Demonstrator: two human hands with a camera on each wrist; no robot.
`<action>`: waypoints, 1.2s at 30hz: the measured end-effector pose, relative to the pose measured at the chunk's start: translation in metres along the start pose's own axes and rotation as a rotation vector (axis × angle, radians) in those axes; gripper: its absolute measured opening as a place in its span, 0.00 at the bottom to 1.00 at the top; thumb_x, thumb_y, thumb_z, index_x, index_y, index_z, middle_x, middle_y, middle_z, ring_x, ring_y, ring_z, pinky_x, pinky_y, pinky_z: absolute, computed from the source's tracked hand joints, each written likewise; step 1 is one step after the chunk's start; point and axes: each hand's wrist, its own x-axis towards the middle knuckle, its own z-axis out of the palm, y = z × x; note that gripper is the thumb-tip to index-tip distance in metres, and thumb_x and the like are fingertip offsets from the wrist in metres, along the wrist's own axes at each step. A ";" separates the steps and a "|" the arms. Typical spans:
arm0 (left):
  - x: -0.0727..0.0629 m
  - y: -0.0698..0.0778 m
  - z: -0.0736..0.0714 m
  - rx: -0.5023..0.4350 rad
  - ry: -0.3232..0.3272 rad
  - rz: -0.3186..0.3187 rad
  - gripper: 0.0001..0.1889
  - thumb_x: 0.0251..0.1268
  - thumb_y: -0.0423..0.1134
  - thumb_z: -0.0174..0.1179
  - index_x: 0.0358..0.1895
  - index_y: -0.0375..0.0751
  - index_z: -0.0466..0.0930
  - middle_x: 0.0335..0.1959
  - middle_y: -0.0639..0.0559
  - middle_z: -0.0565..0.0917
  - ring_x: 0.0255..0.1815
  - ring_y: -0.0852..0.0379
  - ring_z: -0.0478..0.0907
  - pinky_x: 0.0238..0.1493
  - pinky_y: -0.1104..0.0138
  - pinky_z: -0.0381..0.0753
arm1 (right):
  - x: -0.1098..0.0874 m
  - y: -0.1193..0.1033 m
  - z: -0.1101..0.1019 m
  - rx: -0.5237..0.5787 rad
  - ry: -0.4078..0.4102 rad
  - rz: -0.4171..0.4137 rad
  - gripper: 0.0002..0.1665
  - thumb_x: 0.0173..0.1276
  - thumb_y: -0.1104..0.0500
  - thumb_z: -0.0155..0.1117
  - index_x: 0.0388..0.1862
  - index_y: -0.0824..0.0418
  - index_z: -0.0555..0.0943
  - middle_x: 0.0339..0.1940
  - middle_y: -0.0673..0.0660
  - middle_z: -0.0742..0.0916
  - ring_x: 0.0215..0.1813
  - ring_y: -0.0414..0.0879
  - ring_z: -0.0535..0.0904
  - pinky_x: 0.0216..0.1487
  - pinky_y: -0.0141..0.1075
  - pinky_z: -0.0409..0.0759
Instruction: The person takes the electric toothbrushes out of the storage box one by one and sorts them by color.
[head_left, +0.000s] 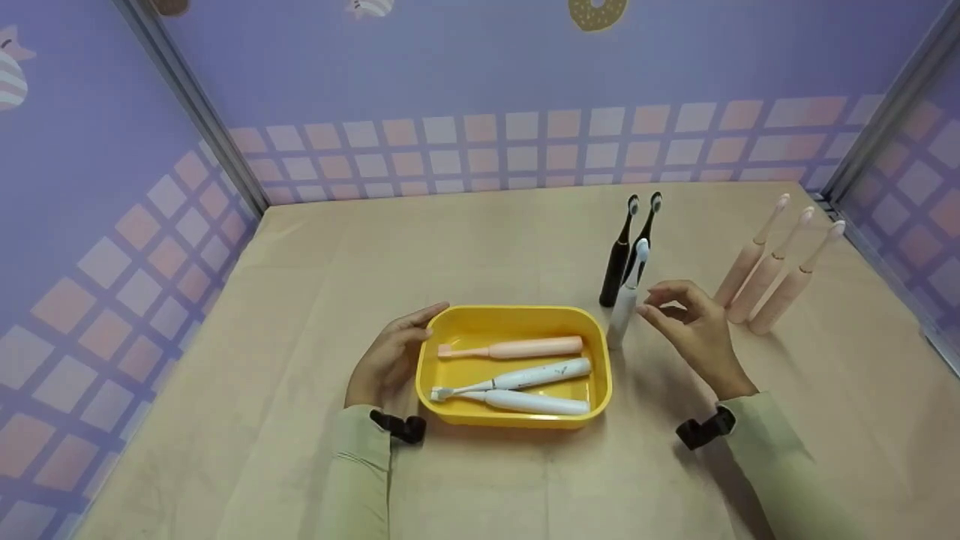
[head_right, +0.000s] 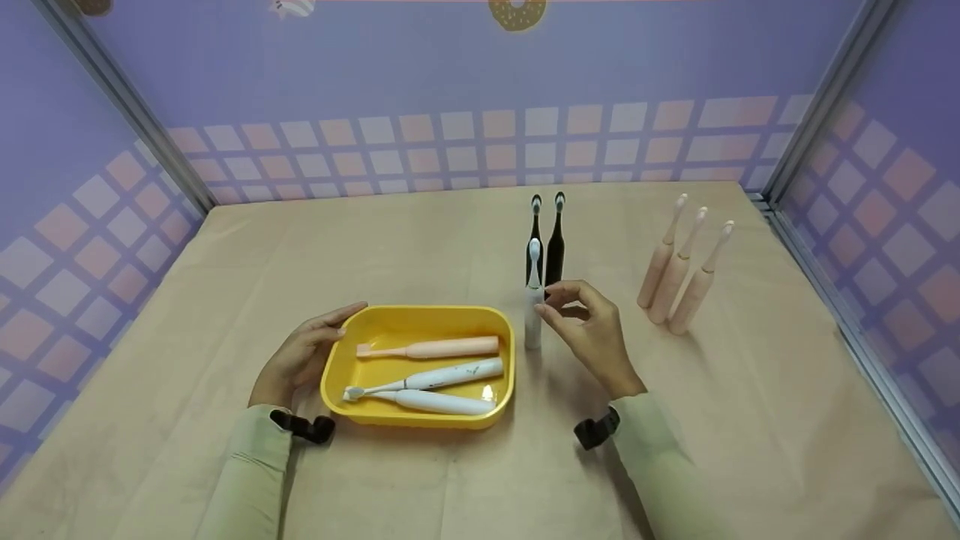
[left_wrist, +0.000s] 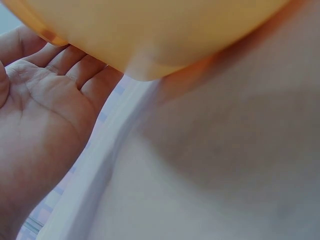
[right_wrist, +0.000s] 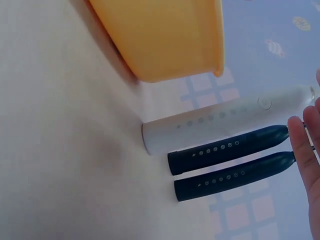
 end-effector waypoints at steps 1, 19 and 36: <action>0.000 0.000 0.000 -0.005 0.003 -0.002 0.29 0.70 0.29 0.44 0.74 0.40 0.57 0.73 0.45 0.63 0.70 0.49 0.66 0.67 0.61 0.70 | 0.000 -0.002 0.000 -0.010 -0.008 -0.003 0.13 0.57 0.73 0.68 0.42 0.70 0.80 0.41 0.49 0.83 0.42 0.37 0.81 0.45 0.25 0.82; 0.001 0.000 0.000 -0.004 -0.014 0.013 0.29 0.71 0.27 0.41 0.75 0.37 0.55 0.73 0.44 0.63 0.69 0.51 0.67 0.68 0.61 0.69 | 0.008 -0.027 0.019 -0.009 -0.323 -0.126 0.18 0.59 0.74 0.65 0.50 0.67 0.82 0.40 0.61 0.86 0.42 0.36 0.82 0.42 0.28 0.83; 0.002 0.000 0.001 -0.005 0.016 0.011 0.28 0.70 0.27 0.41 0.74 0.36 0.56 0.73 0.43 0.63 0.68 0.52 0.68 0.68 0.62 0.70 | 0.026 -0.054 0.040 -0.200 -0.800 -0.099 0.16 0.67 0.60 0.62 0.53 0.63 0.81 0.50 0.58 0.86 0.50 0.52 0.82 0.49 0.41 0.84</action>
